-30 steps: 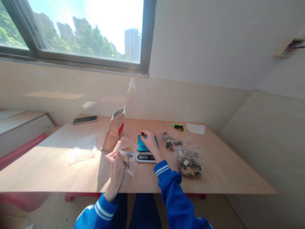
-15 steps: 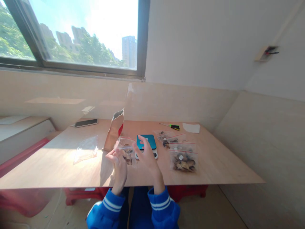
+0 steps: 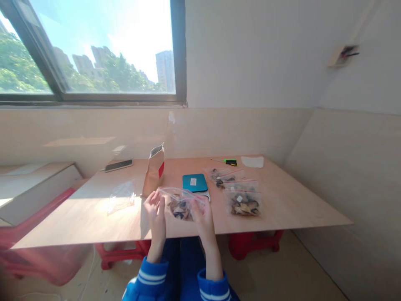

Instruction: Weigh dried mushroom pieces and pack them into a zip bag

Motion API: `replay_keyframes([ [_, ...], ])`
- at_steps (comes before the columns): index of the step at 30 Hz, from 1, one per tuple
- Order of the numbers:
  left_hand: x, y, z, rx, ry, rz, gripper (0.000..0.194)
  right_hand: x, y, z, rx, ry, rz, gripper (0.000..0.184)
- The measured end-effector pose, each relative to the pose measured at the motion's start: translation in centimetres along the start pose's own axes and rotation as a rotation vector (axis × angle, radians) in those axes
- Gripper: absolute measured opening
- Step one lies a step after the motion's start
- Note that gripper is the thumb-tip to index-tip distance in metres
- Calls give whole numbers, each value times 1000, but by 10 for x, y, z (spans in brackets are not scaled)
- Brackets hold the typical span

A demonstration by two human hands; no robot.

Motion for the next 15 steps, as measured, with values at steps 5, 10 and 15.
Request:
replay_keyframes([
  [5,-8,10,-16,-105,-261,34,33,-2,-2,1,-2,66,57,38],
  [10,-21,17,-13,-68,-168,-73,34,-7,-1,-5,8,74,138,43],
  [15,-35,19,-13,-18,-106,-95,34,-13,0,-9,20,-92,149,48],
])
Point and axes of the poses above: each hand's wrist, its own z-axis away from the middle knuckle, its own x-axis out of the palm, y = z × x, the point moved 1 cm from there along -z, towards the middle knuckle, and after that the axes turned 3 degrees about -y, right-handed, at the moved point
